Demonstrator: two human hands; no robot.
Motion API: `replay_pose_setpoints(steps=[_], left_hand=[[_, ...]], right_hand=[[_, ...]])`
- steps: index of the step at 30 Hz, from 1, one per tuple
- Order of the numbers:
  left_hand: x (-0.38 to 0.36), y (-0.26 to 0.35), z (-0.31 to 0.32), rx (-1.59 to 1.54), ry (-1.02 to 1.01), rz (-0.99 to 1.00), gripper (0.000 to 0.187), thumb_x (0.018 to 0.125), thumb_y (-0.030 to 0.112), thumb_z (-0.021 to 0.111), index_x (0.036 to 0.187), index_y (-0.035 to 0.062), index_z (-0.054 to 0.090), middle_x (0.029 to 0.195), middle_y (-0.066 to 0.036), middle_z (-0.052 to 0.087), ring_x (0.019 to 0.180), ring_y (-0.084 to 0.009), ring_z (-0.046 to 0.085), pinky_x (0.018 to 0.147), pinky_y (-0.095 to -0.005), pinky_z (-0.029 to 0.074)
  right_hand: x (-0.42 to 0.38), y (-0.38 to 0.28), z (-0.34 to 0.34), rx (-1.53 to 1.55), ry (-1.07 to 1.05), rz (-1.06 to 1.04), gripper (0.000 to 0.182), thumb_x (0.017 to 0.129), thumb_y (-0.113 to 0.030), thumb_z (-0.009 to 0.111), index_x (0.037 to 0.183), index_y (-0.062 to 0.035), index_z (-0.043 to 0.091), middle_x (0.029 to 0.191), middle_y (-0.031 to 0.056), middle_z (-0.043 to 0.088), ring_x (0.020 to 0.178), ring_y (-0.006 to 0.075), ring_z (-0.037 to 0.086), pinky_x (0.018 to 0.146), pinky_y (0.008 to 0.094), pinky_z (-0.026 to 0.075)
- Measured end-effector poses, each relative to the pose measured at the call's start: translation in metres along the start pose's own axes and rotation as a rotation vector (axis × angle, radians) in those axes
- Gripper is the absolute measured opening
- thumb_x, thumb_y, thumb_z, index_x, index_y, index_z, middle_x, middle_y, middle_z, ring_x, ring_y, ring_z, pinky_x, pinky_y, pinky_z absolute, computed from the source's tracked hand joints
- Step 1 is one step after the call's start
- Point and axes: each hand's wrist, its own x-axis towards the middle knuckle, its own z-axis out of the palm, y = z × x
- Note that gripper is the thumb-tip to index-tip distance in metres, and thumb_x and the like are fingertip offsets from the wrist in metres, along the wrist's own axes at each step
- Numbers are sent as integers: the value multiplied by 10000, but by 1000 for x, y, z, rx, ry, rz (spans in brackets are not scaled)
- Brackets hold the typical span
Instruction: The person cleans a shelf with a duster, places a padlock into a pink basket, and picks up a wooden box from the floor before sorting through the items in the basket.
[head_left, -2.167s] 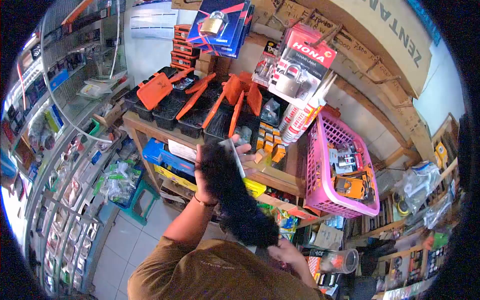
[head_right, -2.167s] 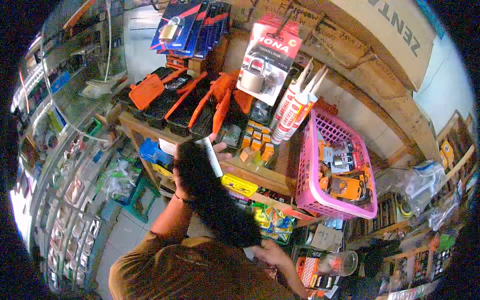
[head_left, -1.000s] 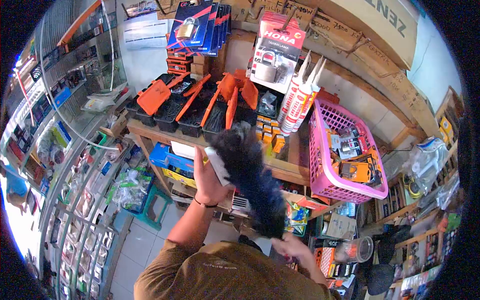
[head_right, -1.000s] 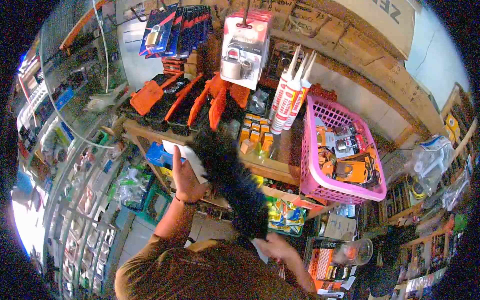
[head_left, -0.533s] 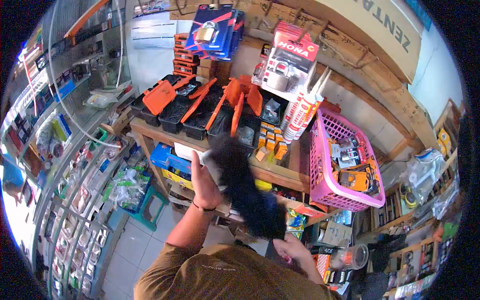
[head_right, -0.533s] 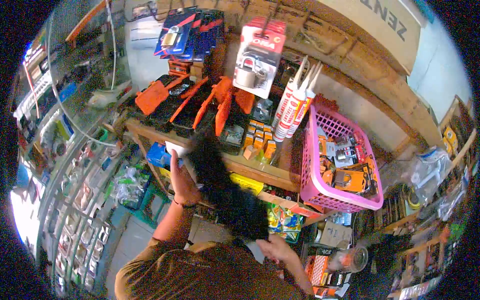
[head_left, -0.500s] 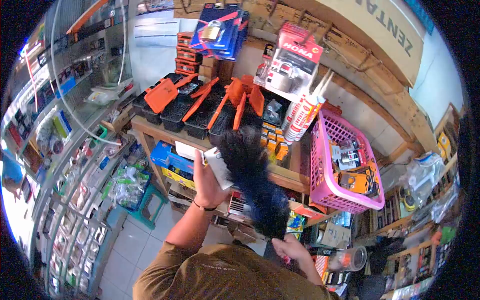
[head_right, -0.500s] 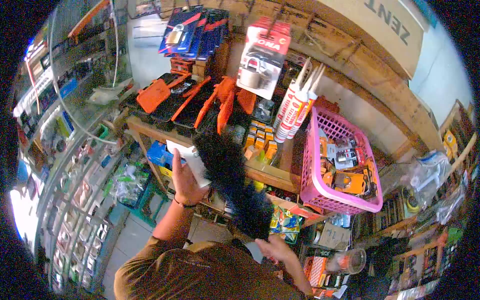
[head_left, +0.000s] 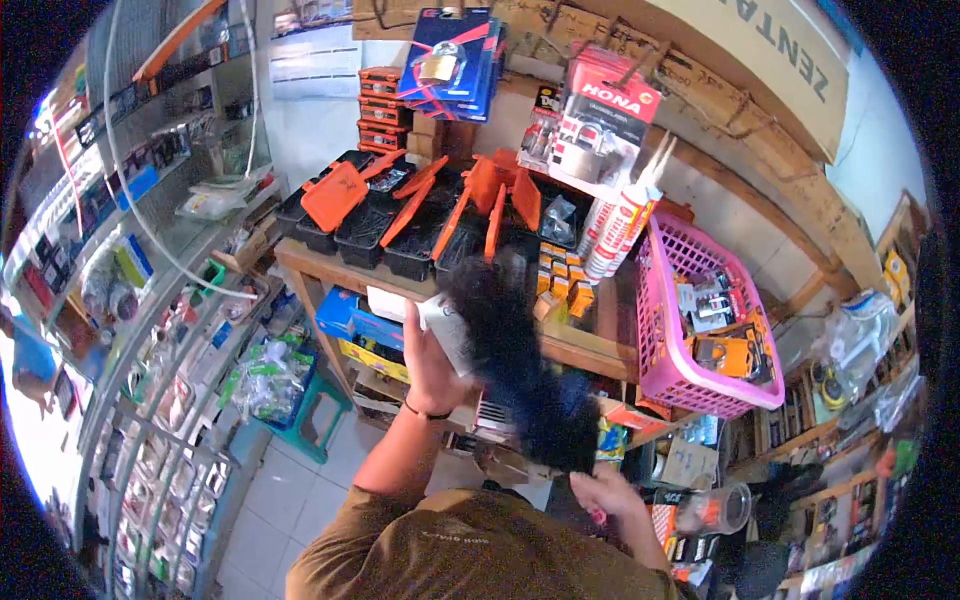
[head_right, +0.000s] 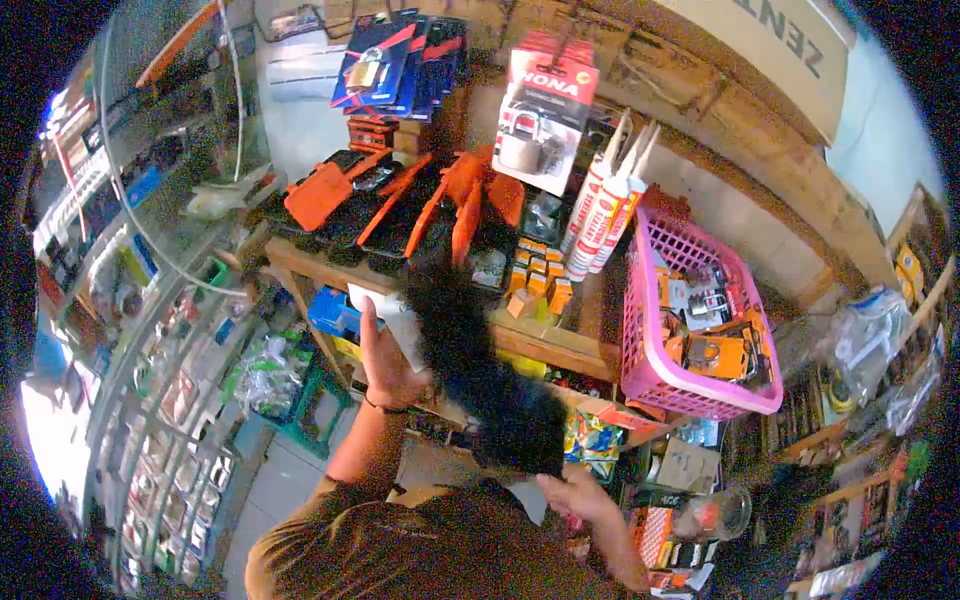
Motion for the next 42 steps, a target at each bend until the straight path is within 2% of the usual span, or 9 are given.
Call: replay_pose_setpoints(steps=[4, 6, 18, 24, 30, 33, 36, 38, 42], left_hand=[[15, -2, -31, 379, 207, 13, 562, 873, 500, 305, 1212, 62, 401, 1089, -101, 529, 1001, -203, 501, 839, -340, 404], [8, 0, -46, 535, 358, -25, 479, 877, 475, 347, 1144, 91, 451, 747, 24, 515, 641, -68, 448, 549, -202, 345], [-30, 19, -21, 1045, 156, 187, 588, 849, 49, 454, 1344, 25, 139, 1191, -76, 399, 1024, -116, 412, 868, -246, 350], [-28, 26, -12, 1251, 208, 583, 589, 783, 2, 550, 1279, 12, 232, 1039, -85, 470, 907, -134, 474, 811, -242, 394], [-19, 51, 22, 1511, 240, 821, 642, 680, -32, 638, 1225, -49, 300, 1158, -137, 429, 1053, -194, 432, 910, -286, 335], [-7, 64, 59, 1719, 194, 1249, 643, 607, -28, 677, 1181, -37, 386, 1050, -115, 470, 976, -208, 465, 876, -283, 363], [16, 84, 115, 1881, 135, 1599, 673, 560, 95, 744, 1151, -21, 443, 955, -159, 472, 880, -286, 476, 769, -341, 409], [32, 88, 157, 1803, 107, 1545, 612, 571, 124, 747, 1100, -35, 482, 907, -152, 494, 800, -275, 503, 717, -334, 426], [70, 98, 202, 1914, 123, 1609, 542, 612, 162, 713, 1062, -56, 505, 871, -156, 484, 783, -287, 513, 692, -336, 434]], right_hand=[[-1, -18, 14, 179, -92, -106, 389, 874, -302, 454, 548, -100, 389, 472, -4, 387, 379, 84, 359, 354, 222, 284], [8, -30, 12, 239, 29, -132, 393, 884, -322, 429, 567, -97, 374, 460, -14, 354, 376, 90, 361, 352, 229, 292], [132, -156, -31, 476, 368, -337, 166, 823, -250, 499, 772, -100, 451, 530, -1, 400, 400, 105, 404, 352, 253, 332], [165, -151, -34, -13, 621, -450, 424, 759, -252, 592, 1081, -35, 420, 607, 47, 533, 418, 156, 500, 358, 301, 384], [142, -143, -31, -427, 861, -579, 690, 694, -323, 646, 1224, 12, 357, 1004, 224, 487, 971, 337, 464, 881, 395, 355], [106, -166, -15, -730, 1010, -848, 442, 677, -131, 598, 1084, -13, 471, 999, 178, 461, 927, 340, 472, 844, 389, 380], [34, -242, 29, -624, 718, -1341, 359, 693, -68, 570, 1048, -55, 512, 982, 158, 475, 886, 323, 506, 757, 361, 436], [1, -291, 43, -837, 787, -1702, 351, 683, -66, 572, 1032, -65, 538, 956, 126, 504, 792, 277, 543, 685, 327, 464], [-14, -363, 50, -961, 741, -1842, 328, 690, -114, 571, 1014, -79, 542, 1010, 123, 495, 864, 272, 539, 698, 340, 469]])
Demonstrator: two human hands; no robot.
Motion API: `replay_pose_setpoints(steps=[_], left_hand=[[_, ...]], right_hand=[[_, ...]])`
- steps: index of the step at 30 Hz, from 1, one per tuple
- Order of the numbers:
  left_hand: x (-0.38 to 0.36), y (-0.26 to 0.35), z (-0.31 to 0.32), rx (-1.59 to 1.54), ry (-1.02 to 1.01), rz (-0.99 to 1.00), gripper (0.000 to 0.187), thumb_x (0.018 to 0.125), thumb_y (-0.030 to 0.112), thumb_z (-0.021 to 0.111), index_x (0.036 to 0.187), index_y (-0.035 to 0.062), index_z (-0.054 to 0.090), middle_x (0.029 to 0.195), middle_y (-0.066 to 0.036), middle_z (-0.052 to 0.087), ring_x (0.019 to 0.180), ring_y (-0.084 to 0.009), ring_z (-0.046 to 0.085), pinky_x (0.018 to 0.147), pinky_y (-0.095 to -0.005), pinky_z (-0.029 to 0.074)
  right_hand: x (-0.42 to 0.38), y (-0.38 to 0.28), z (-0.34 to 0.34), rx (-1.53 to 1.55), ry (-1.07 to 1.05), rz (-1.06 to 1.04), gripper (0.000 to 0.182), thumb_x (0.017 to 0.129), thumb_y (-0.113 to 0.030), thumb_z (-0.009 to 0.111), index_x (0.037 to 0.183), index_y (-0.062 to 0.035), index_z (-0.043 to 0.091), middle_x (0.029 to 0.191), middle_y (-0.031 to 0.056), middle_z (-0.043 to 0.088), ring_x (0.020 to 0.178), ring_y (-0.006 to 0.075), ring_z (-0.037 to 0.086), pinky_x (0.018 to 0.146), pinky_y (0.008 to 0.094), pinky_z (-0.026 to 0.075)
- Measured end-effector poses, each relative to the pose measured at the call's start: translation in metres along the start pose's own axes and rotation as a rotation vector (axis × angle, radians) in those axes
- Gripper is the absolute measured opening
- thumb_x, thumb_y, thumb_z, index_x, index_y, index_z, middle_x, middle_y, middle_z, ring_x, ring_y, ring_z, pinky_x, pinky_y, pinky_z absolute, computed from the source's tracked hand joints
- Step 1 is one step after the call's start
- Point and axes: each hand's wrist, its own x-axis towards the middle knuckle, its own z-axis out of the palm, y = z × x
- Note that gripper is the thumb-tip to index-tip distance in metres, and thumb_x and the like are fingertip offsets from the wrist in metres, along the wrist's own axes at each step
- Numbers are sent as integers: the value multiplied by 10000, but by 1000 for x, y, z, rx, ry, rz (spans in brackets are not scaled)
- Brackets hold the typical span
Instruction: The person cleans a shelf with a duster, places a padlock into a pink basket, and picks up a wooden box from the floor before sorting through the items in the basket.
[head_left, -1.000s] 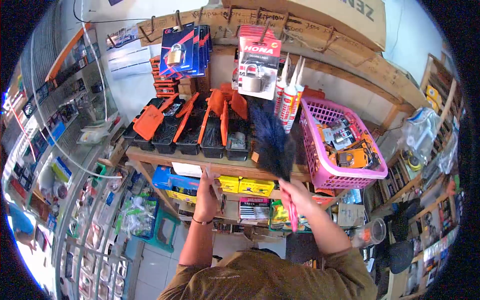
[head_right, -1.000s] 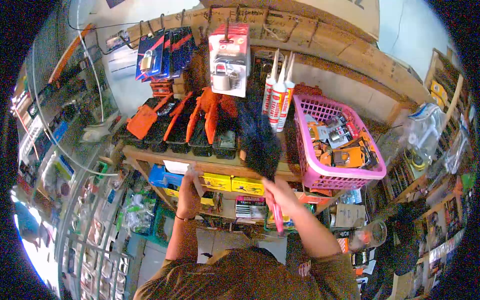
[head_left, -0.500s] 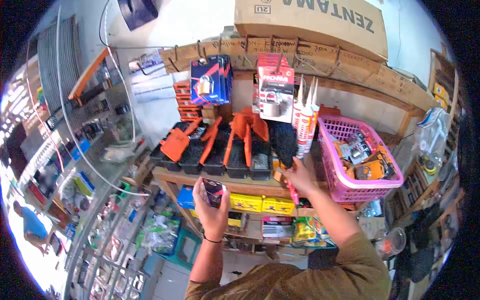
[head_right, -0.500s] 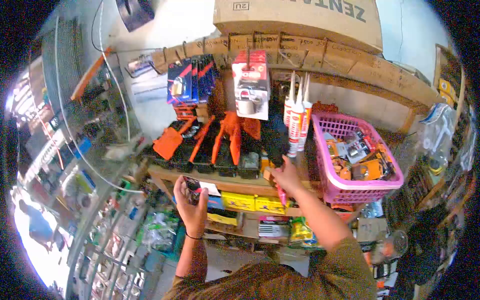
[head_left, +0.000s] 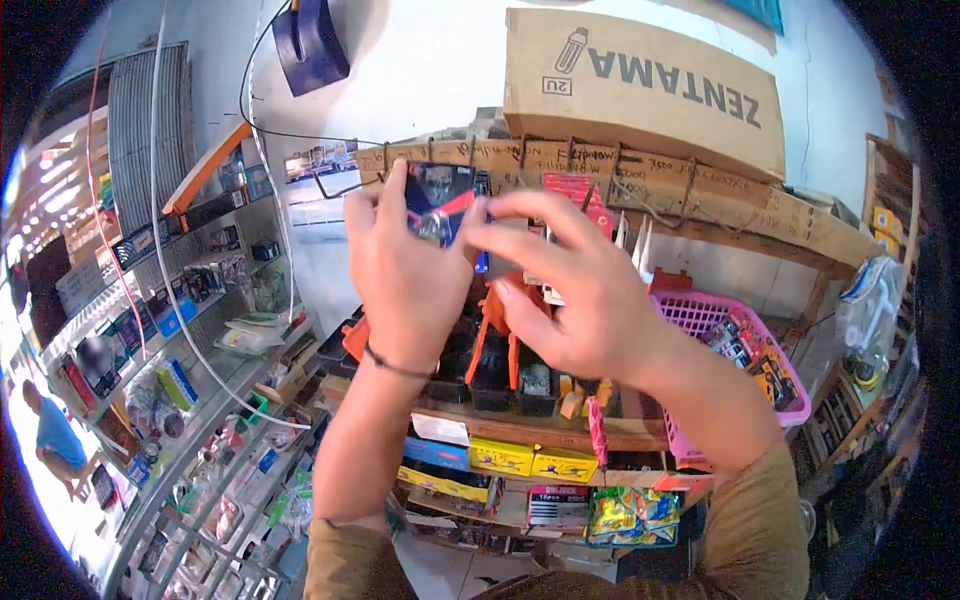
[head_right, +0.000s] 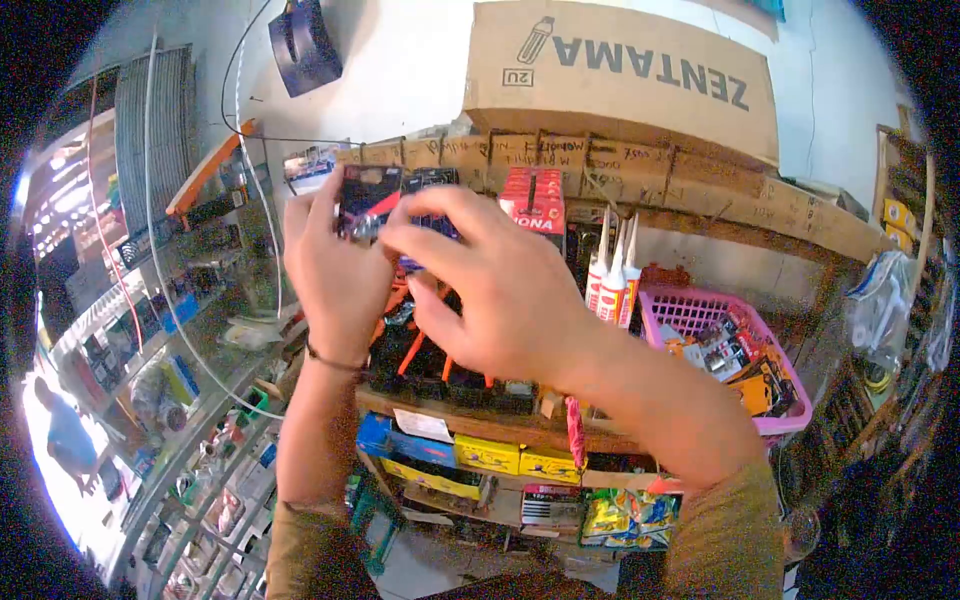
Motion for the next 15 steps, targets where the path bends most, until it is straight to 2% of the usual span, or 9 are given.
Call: replay_pose_setpoints(steps=[2, 4, 6, 8, 10, 15], left_hand=[[10, -7, 10, 59, -11, 56, 544, 608, 158, 689, 1068, -63, 502, 877, -165, 478, 783, -309, 523, 679, -349, 444], [15, -9, 17, 89, -145, -35, 544, 593, 146, 674, 1058, -75, 500, 889, -181, 476, 769, -334, 532, 667, -373, 453], [16, -13, 23, 91, -168, -10, 525, 588, 157, 674, 1024, -83, 508, 888, -196, 477, 769, -349, 539, 662, -388, 456], [16, -15, 27, 139, -216, -64, 456, 613, 150, 651, 983, -82, 519, 885, -208, 476, 784, -356, 540, 662, -391, 454], [17, -17, 28, 167, -226, -52, 417, 625, 147, 638, 958, -75, 524, 883, -207, 478, 793, -359, 540, 663, -395, 454], [12, -21, 27, 217, -313, -9, 305, 658, 127, 591, 900, -48, 533, 883, -202, 486, 797, -362, 540, 673, -408, 455]], right_hand=[[16, 13, 5, -82, -6, -37, 323, 694, -133, 565, 1011, -76, 542, 1025, 127, 494, 895, 278, 533, 710, 355, 468], [27, 21, 8, -160, -13, -67, 320, 699, -152, 558, 1008, -74, 541, 1041, 130, 493, 926, 284, 527, 722, 369, 468], [33, 25, 9, -168, -126, -2, 329, 704, -170, 545, 1020, -78, 541, 1056, 138, 495, 944, 290, 523, 735, 382, 469], [34, 30, 14, -207, -122, -8, 318, 714, -190, 526, 1010, -78, 544, 1049, 137, 504, 946, 285, 524, 725, 388, 470], [38, 29, 15, -220, -316, 63, 304, 724, -211, 512, 985, -58, 544, 1010, 134, 523, 939, 283, 526, 726, 394, 472], [44, 24, 14, -217, -536, 131, 280, 729, -211, 504, 943, -34, 542, 958, 132, 536, 923, 288, 528, 737, 396, 471]])
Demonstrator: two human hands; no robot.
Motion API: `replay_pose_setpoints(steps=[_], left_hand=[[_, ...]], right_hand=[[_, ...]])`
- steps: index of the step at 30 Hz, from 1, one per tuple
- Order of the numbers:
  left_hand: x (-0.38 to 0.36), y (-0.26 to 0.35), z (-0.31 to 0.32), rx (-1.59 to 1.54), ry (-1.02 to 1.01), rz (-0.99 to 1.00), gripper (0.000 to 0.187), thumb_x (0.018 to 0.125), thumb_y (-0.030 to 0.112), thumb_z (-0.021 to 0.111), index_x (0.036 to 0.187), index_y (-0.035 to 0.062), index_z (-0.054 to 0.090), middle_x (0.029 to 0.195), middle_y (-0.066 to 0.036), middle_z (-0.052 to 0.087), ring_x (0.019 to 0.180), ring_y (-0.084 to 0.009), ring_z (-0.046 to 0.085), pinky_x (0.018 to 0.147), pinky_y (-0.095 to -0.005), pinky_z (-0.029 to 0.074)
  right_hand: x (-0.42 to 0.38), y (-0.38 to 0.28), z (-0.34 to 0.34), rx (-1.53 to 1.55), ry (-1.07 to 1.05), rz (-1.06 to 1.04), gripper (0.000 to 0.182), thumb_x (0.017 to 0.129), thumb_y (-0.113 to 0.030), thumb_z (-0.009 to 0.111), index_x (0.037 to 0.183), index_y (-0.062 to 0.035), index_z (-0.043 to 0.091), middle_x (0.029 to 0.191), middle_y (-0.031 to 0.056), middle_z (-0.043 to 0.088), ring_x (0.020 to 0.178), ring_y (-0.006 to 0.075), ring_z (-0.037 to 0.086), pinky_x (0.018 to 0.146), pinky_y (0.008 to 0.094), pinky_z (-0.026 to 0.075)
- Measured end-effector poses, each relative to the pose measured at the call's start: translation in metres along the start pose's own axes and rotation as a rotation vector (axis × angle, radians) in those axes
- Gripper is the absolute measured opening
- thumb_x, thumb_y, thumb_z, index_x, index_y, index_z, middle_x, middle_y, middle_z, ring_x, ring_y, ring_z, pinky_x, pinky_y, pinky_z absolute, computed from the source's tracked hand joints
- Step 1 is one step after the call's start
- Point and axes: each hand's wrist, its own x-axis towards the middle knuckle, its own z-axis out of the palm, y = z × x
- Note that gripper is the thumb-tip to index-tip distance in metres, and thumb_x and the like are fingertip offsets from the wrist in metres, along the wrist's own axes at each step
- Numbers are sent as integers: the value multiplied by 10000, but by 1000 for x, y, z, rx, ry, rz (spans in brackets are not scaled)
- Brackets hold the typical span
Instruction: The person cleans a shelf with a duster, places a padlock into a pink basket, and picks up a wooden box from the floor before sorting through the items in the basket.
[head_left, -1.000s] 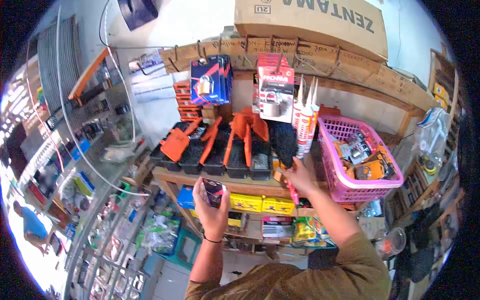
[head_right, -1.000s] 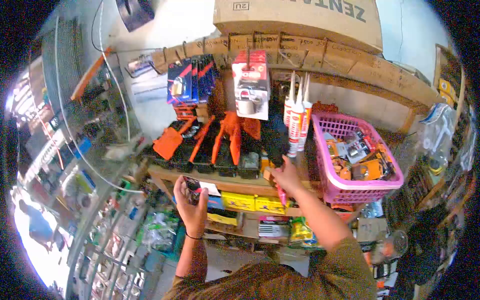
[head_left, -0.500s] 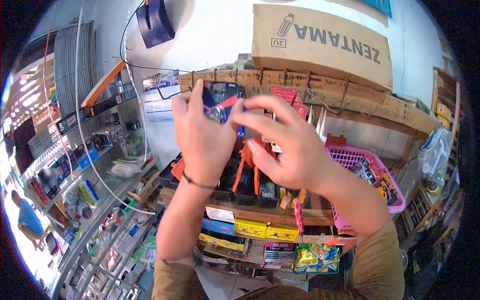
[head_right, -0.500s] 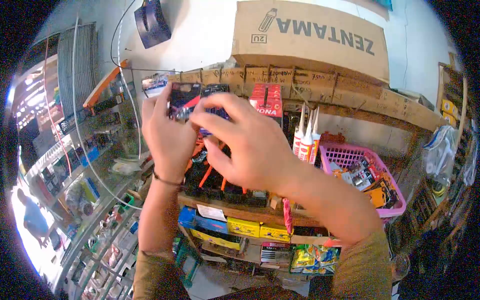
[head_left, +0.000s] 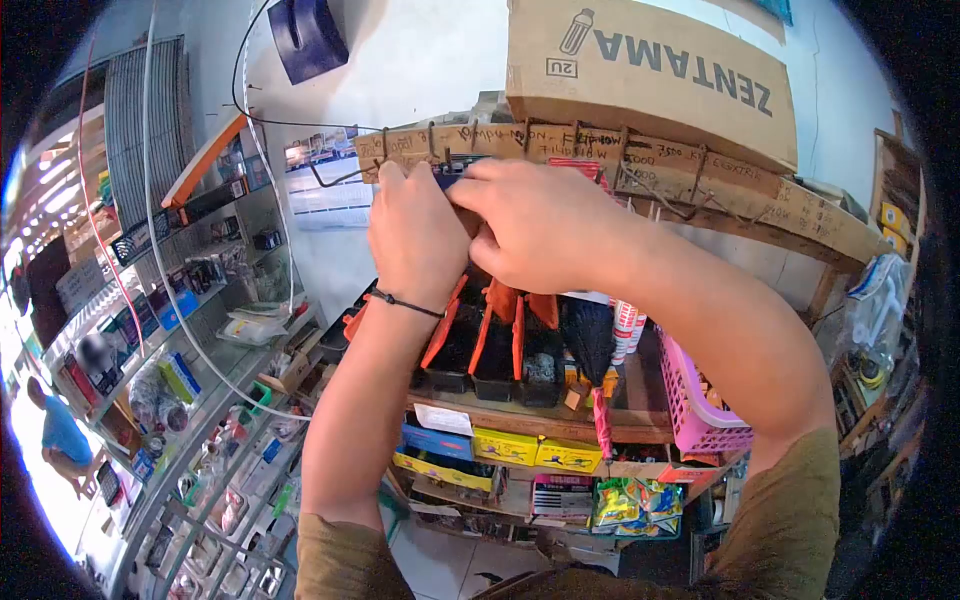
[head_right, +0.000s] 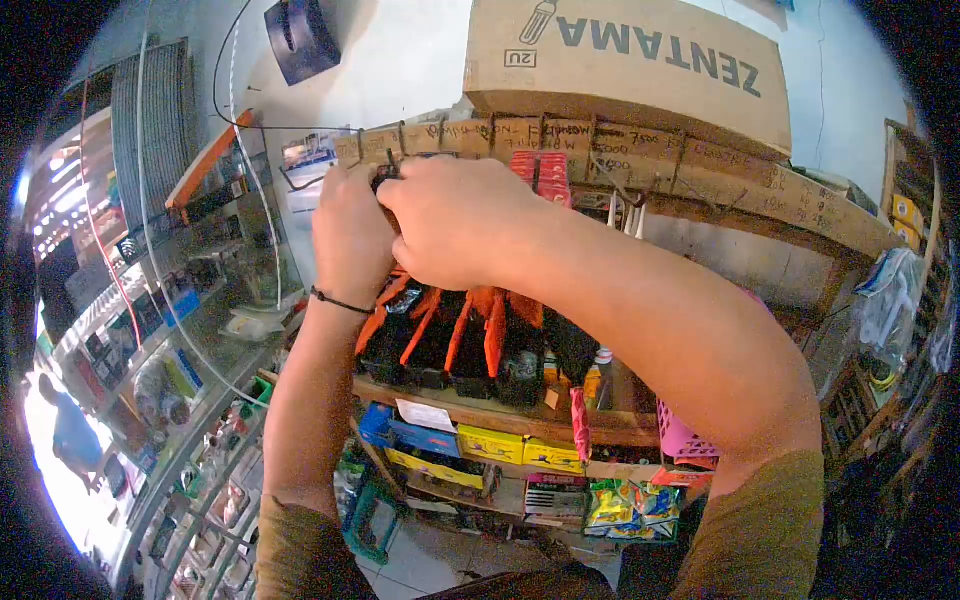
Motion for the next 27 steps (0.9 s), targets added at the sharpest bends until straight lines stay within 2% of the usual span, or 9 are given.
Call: replay_pose_setpoints(steps=[6, 8, 10, 13, 15, 16, 18, 21, 27], left_hand=[[-15, 10, -17, 210, -141, -105, 326, 695, 218, 576, 949, 16, 546, 885, -153, 512, 867, -315, 526, 658, -397, 450], [-45, 19, -38, 286, 62, 85, 428, 692, 287, 612, 1019, 20, 537, 904, -144, 518, 845, -314, 523, 672, -397, 427], [-80, 26, -55, 97, 67, 164, 570, 637, 329, 671, 1087, 16, 515, 895, -124, 517, 803, -302, 506, 690, -383, 390], [-128, 36, -59, -209, -94, 411, 380, 618, 267, 658, 901, 21, 601, 810, -93, 563, 713, -246, 524, 639, -335, 389], [-132, 52, -46, -441, -253, 501, 327, 617, 265, 656, 853, 42, 612, 767, -63, 577, 646, -216, 529, 590, -311, 390], [-132, 62, -34, -527, -420, 604, 303, 625, 259, 655, 839, 49, 616, 732, -46, 574, 605, -203, 523, 563, -303, 392], [-134, 83, -7, -678, -597, 748, 265, 647, 253, 657, 831, 65, 625, 635, -8, 547, 523, -163, 509, 493, -277, 392], [-131, 118, 27, -801, -767, 814, 275, 652, 271, 663, 834, 68, 628, 605, -11, 526, 511, -157, 514, 464, -275, 389], [-139, 187, 113, -1004, -884, 673, 210, 699, 255, 639, 814, 79, 642, 579, -41, 557, 491, -192, 535, 442, -302, 407]], right_hand=[[-28, 0, 2, -13, 58, -73, 277, 707, -166, 522, 963, -59, 526, 963, 115, 513, 919, 271, 524, 709, 372, 478], [-54, -7, -7, 40, 63, -177, 311, 681, -138, 541, 987, -94, 512, 967, 89, 482, 907, 245, 515, 646, 333, 489], [-93, -23, -18, 65, 20, -245, 242, 699, -177, 517, 930, -103, 520, 918, 80, 491, 849, 226, 519, 591, 338, 473], [-168, -42, -8, -1, 174, -393, 197, 713, -243, 478, 832, -94, 525, 795, 41, 498, 767, 180, 510, 551, 308, 429], [-214, -42, -13, 85, -226, -537, 311, 673, -248, 490, 941, -97, 537, 924, 55, 513, 865, 156, 498, 565, 247, 421], [-229, -36, -18, 97, -247, -472, 311, 673, -248, 490, 941, -97, 537, 924, 55, 513, 865, 156, 498, 565, 247, 421], [-250, -15, -27, 28, -47, -453, 212, 656, -267, 487, 740, -75, 515, 671, 6, 488, 662, 152, 503, 556, 274, 396], [-285, 30, -44, -134, -37, -190, 233, 632, -243, 512, 778, -62, 531, 629, -13, 472, 584, 123, 496, 486, 246, 375], [-364, 103, -45, -148, -187, 205, 193, 638, -233, 569, 765, -91, 540, 598, 3, 469, 507, 153, 506, 439, 291, 387]])
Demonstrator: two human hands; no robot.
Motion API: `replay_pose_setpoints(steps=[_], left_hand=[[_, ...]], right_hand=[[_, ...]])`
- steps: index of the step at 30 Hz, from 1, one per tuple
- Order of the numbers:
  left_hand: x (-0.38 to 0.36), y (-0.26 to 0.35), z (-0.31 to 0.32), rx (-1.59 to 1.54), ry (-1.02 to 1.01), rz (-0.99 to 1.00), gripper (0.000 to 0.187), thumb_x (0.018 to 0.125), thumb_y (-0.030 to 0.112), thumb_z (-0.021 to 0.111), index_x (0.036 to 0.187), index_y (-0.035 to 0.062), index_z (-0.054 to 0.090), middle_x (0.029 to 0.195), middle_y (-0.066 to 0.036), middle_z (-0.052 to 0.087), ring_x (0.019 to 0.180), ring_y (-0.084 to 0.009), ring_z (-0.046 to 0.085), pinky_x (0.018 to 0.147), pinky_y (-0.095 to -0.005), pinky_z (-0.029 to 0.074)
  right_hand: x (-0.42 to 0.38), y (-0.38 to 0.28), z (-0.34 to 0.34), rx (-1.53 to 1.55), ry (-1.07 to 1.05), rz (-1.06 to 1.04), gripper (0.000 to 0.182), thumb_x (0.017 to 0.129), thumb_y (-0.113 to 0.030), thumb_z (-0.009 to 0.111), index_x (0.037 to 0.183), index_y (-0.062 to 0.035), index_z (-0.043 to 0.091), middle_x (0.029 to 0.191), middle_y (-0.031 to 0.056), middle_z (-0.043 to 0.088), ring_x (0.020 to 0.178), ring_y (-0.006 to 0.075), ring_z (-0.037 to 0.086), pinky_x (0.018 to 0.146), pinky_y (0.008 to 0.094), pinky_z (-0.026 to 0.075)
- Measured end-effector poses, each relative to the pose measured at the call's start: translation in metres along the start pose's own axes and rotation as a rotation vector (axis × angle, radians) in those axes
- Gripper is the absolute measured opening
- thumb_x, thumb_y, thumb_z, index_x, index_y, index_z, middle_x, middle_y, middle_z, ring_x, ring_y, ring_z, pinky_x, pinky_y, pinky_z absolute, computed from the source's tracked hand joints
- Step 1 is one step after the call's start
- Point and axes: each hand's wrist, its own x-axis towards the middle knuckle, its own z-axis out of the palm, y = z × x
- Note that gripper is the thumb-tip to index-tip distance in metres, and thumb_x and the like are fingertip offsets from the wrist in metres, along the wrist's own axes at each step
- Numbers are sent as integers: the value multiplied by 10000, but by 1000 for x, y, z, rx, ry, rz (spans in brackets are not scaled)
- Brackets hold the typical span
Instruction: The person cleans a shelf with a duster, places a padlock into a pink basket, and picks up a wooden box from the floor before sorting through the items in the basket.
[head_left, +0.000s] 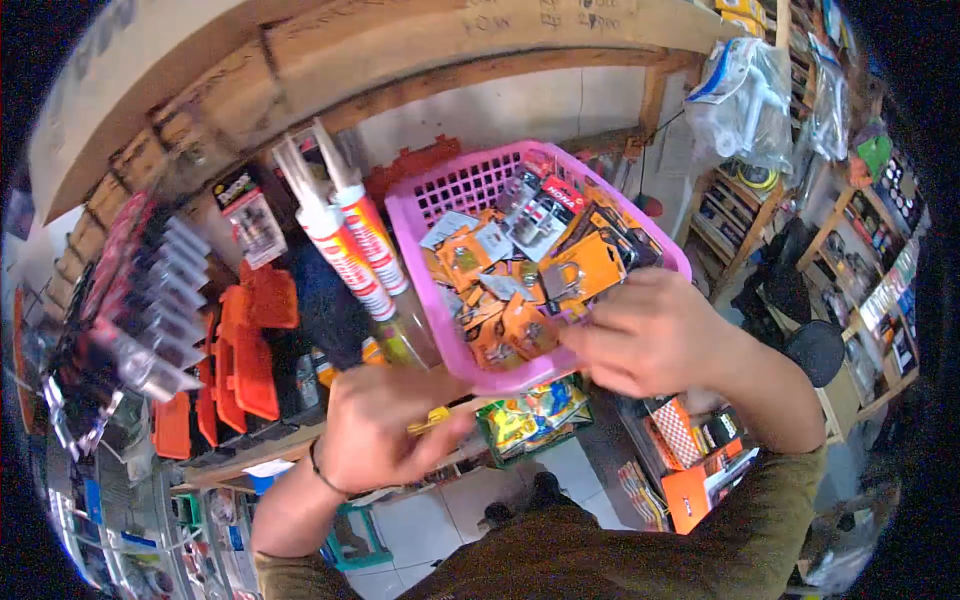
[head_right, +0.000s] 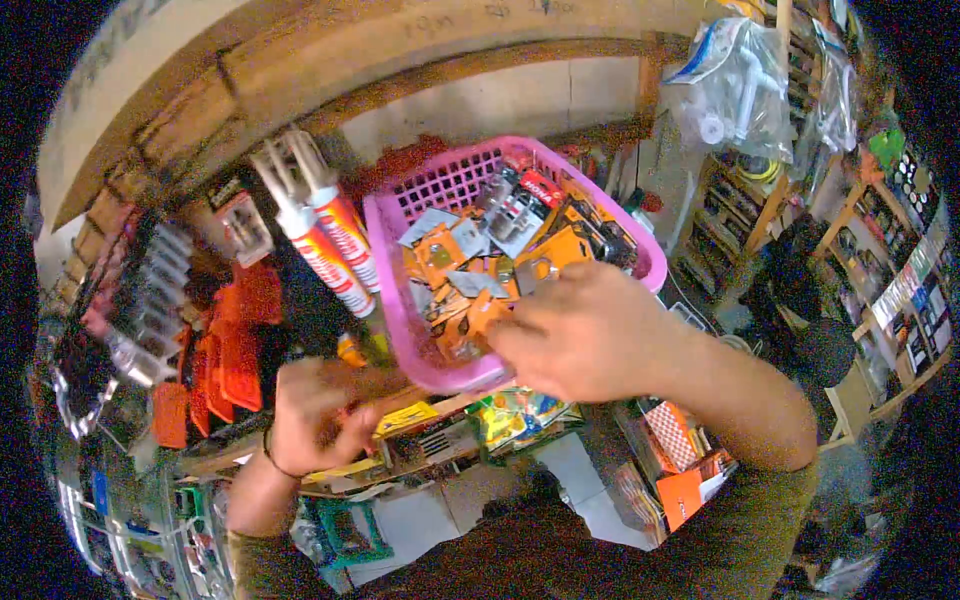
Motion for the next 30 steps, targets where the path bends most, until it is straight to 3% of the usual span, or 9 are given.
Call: replay_pose_setpoints(steps=[2, 4, 8, 11, 14, 18, 24, 28, 30], left_hand=[[30, -23, 30, 9, 113, -71, 153, 733, 201, 604, 793, 63, 630, 650, -87, 590, 544, -238, 570, 485, -332, 440], [64, -33, 50, -33, 65, -271, 117, 757, 154, 572, 785, 48, 613, 680, -120, 590, 606, -280, 584, 535, -356, 459], [97, -76, 98, -170, -160, -357, 169, 753, 129, 567, 873, 11, 583, 798, -179, 577, 723, -314, 573, 648, -378, 463], [103, -92, 120, -290, -369, -293, 242, 721, 114, 580, 941, 13, 565, 852, -191, 558, 828, -323, 548, 726, -377, 448], [100, -96, 123, -206, -458, -284, 301, 694, 109, 589, 980, 24, 549, 906, -181, 532, 896, -329, 513, 770, -378, 433], [97, -101, 126, -30, -462, -382, 247, 683, 90, 572, 923, 32, 548, 904, -154, 490, 889, -323, 497, 773, -381, 433], [98, -95, 125, 67, -449, -389, 209, 709, 70, 554, 913, 28, 542, 919, -152, 493, 889, -318, 497, 749, -376, 448], [97, -97, 126, 5, -462, -421, 181, 734, 90, 543, 904, 27, 536, 894, -141, 509, 868, -315, 510, 726, -380, 457], [97, -96, 125, 22, -442, -425, 174, 739, 94, 541, 900, 26, 535, 885, -139, 513, 861, -316, 513, 718, -382, 460]], right_hand=[[-13, 29, 18, 70, -52, 158, 138, 664, -215, 569, 725, -98, 528, 589, 41, 481, 484, 207, 518, 441, 337, 413], [-18, 54, 40, 177, -57, 212, 116, 686, -206, 548, 701, -93, 522, 578, 70, 499, 498, 250, 535, 453, 377, 431], [-16, 94, 73, 356, -129, 219, 146, 669, -198, 541, 711, -60, 567, 602, 102, 559, 563, 290, 570, 516, 402, 472], [-5, 112, 75, 415, -670, 241, 157, 679, -164, 508, 725, -29, 573, 690, 157, 567, 671, 324, 569, 594, 416, 463], [-7, 124, 71, 490, -906, 285, 163, 662, -155, 504, 673, -13, 582, 679, 168, 576, 665, 332, 572, 601, 410, 466], [-27, 131, 88, 598, -838, 253, 160, 638, -135, 497, 653, -3, 588, 655, 172, 580, 656, 337, 578, 601, 405, 469], [-29, 133, 101, 692, -982, 76, 153, 621, -154, 545, 638, -14, 603, 659, 187, 586, 635, 339, 589, 585, 410, 485], [-34, 126, 108, 639, -1042, 109, 144, 626, -145, 546, 630, -14, 604, 659, 187, 587, 635, 338, 591, 579, 408, 487], [-35, 124, 106, 634, -923, 159, 145, 626, -147, 558, 667, -12, 589, 622, 178, 577, 615, 342, 588, 561, 415, 485]])
